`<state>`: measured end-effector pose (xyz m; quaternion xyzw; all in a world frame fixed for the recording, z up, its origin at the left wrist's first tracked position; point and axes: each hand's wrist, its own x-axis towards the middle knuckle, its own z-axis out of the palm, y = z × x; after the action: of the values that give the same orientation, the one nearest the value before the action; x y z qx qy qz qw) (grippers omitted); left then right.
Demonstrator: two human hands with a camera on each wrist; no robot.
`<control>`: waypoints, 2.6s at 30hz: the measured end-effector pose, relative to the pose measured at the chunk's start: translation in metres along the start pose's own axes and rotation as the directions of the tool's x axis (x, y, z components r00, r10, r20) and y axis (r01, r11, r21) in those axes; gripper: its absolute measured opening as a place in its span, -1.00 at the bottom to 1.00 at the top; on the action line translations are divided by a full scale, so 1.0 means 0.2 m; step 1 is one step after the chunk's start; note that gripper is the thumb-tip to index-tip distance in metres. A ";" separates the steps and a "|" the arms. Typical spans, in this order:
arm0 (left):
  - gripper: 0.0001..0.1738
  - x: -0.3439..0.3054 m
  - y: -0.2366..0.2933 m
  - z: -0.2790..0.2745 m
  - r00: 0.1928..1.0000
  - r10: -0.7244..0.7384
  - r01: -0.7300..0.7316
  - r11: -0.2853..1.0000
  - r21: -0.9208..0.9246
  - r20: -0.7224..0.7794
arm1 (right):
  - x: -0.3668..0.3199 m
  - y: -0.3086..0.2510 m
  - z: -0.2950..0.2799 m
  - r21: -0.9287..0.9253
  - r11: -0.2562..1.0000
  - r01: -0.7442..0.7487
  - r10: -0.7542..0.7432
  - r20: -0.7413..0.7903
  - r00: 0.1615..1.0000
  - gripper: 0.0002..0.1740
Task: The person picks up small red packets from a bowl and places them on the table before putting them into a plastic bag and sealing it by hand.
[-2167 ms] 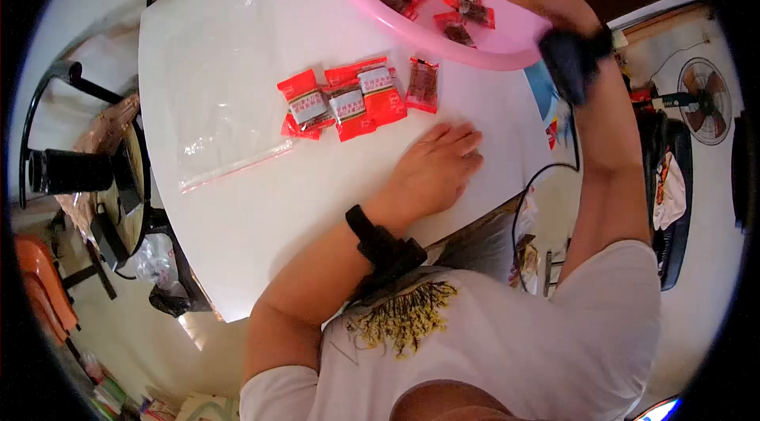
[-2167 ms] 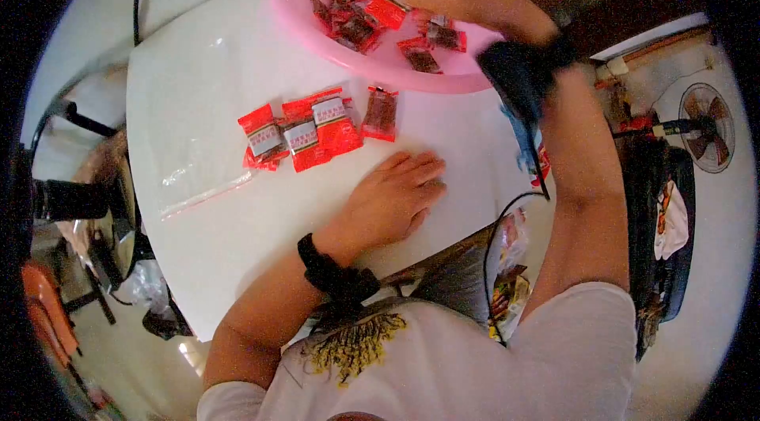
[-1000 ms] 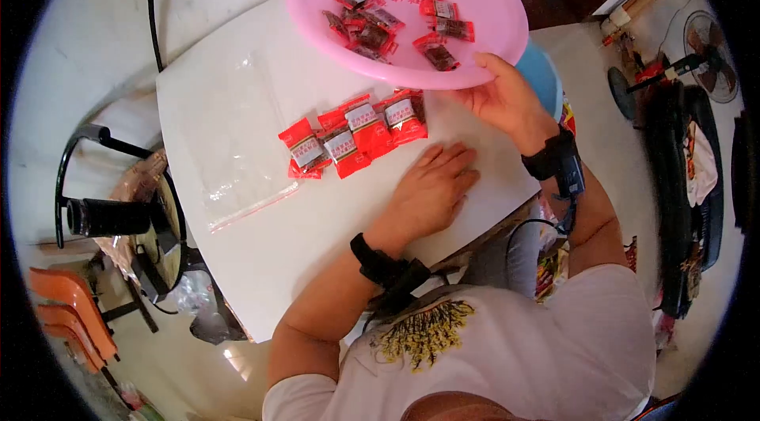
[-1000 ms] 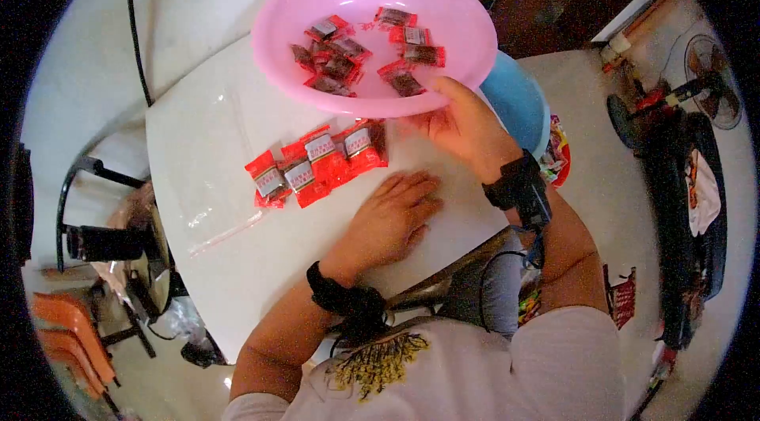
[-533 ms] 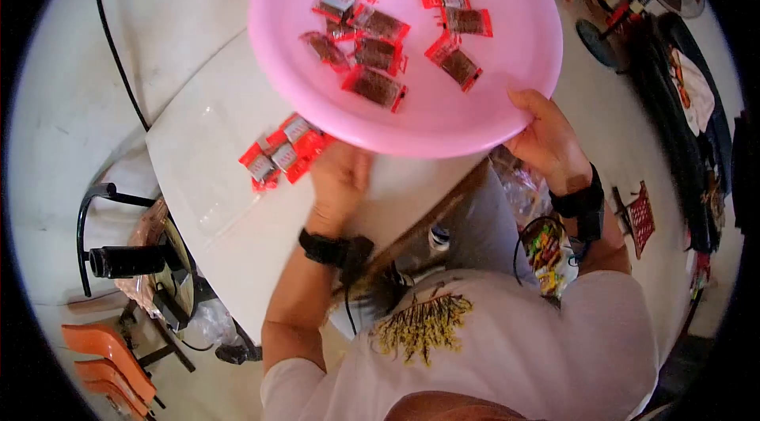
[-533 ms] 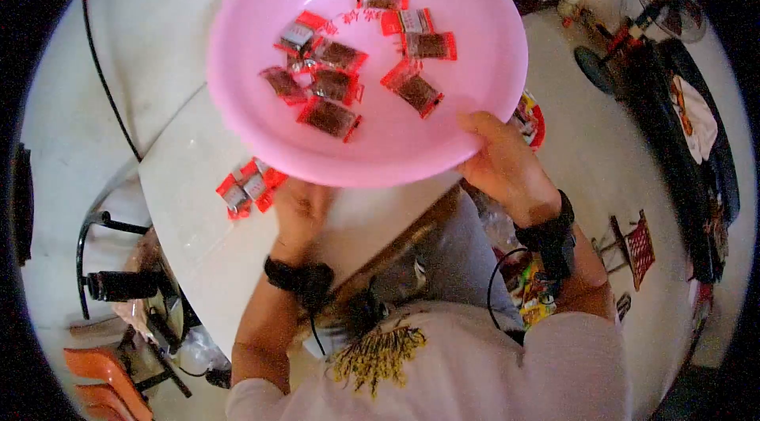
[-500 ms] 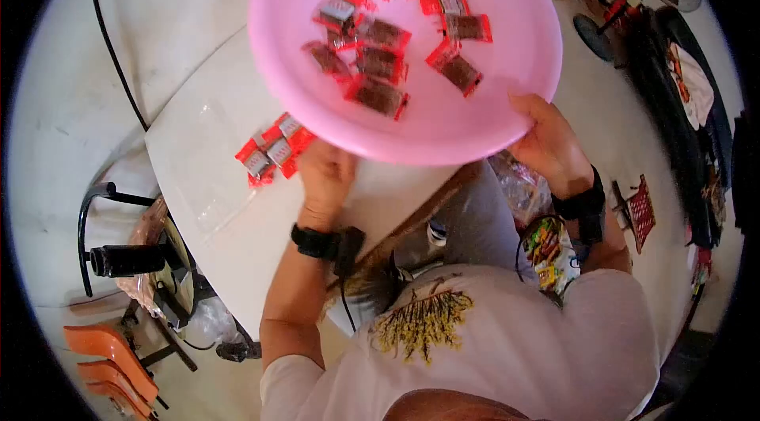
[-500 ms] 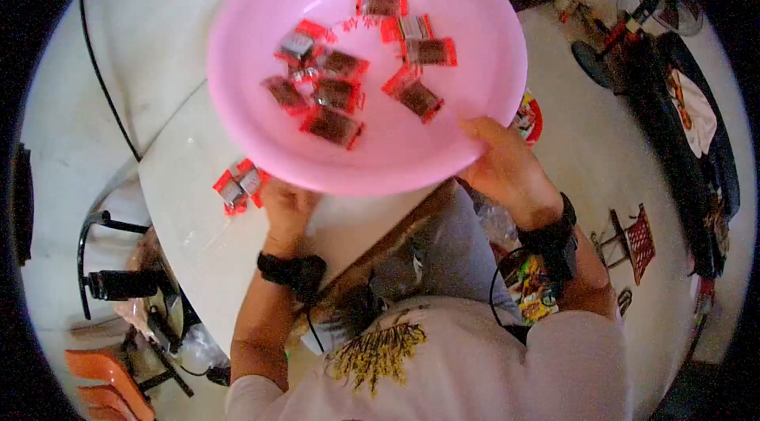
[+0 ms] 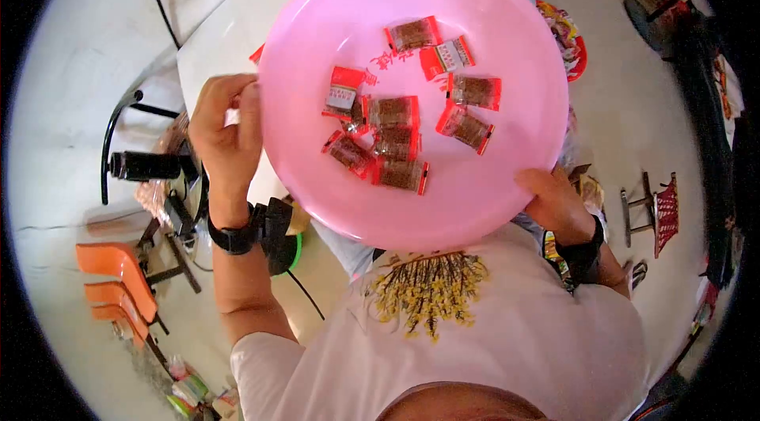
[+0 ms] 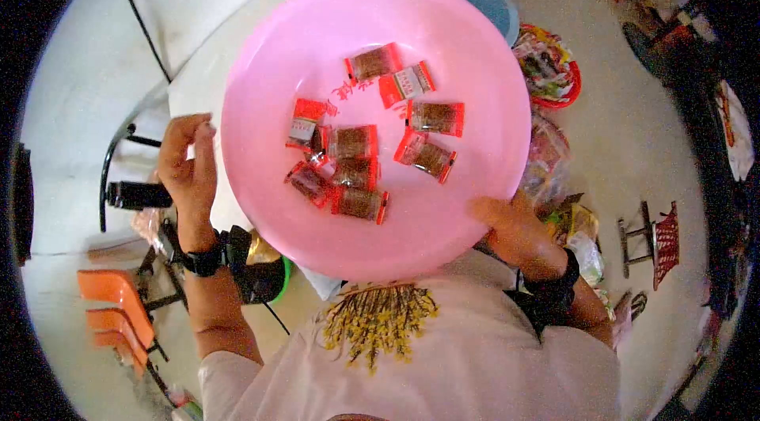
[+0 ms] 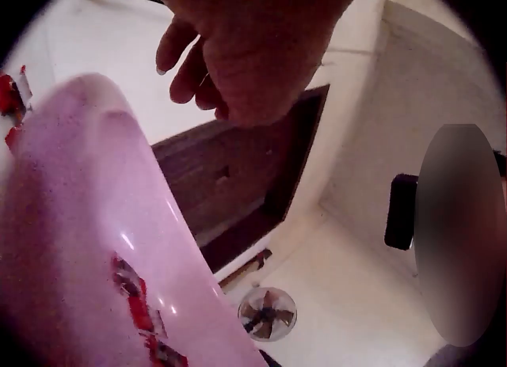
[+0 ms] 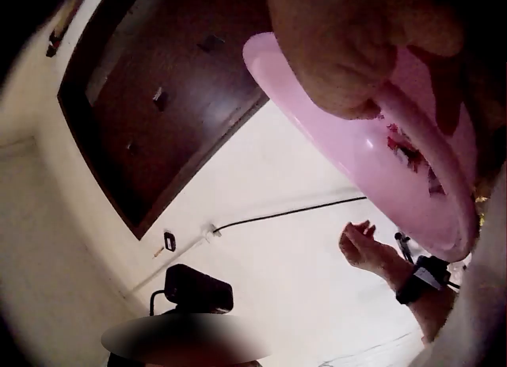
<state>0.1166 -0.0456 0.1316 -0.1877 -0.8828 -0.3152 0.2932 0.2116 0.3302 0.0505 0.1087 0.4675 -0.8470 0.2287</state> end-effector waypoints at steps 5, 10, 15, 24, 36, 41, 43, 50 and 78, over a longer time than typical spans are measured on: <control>-0.59 0.02 0.14 0.08 0.804 0.097 -0.238 0.956 0.169 0.586 | -0.06 0.08 0.05 -0.049 0.984 -0.174 0.178 0.095 0.979 -0.36; -0.38 -0.08 -0.04 0.21 0.438 0.001 -0.165 0.983 0.080 0.899 | -0.07 0.14 0.03 -0.284 0.953 -0.103 0.145 0.133 0.980 -0.41; -0.48 -0.06 -0.06 0.24 0.396 -0.205 -0.323 0.881 0.344 0.895 | -0.08 0.12 0.04 -0.362 0.929 -0.076 0.126 0.118 0.985 -0.45; -0.76 0.20 0.00 0.20 0.393 -0.125 -0.139 0.971 0.193 0.911 | -0.07 0.10 0.05 -0.493 0.862 0.121 -0.054 0.149 0.987 -0.43; -0.81 0.18 -0.12 0.53 0.703 0.259 -0.477 0.863 0.167 0.663 | -0.08 0.13 0.04 -0.419 0.894 0.162 -0.116 0.133 0.984 -0.41; -0.80 0.24 0.12 0.51 0.536 -0.042 -0.264 0.940 0.215 0.843 | -0.08 0.09 0.09 -0.344 0.924 0.169 -0.116 0.170 0.979 -0.40; -0.80 0.24 0.14 0.51 0.306 -0.125 -0.119 0.979 0.168 0.944 | -0.08 0.10 0.08 -0.343 0.925 0.162 -0.110 0.165 0.980 -0.40; -0.83 0.13 -0.06 0.56 0.439 0.220 -0.323 0.943 -0.076 0.871 | -0.07 0.13 0.03 -0.434 0.890 0.142 -0.081 0.157 0.984 -0.39; -0.52 0.20 0.08 0.59 0.286 0.224 -0.130 0.972 -0.194 0.932 | -0.08 0.12 0.06 -0.424 0.898 0.115 -0.097 0.064 0.993 -0.46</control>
<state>0.0475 0.0512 0.0899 -0.4449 -0.8458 -0.1450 -0.2563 0.2367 0.3135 0.0453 0.0130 0.6420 -0.7373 0.2099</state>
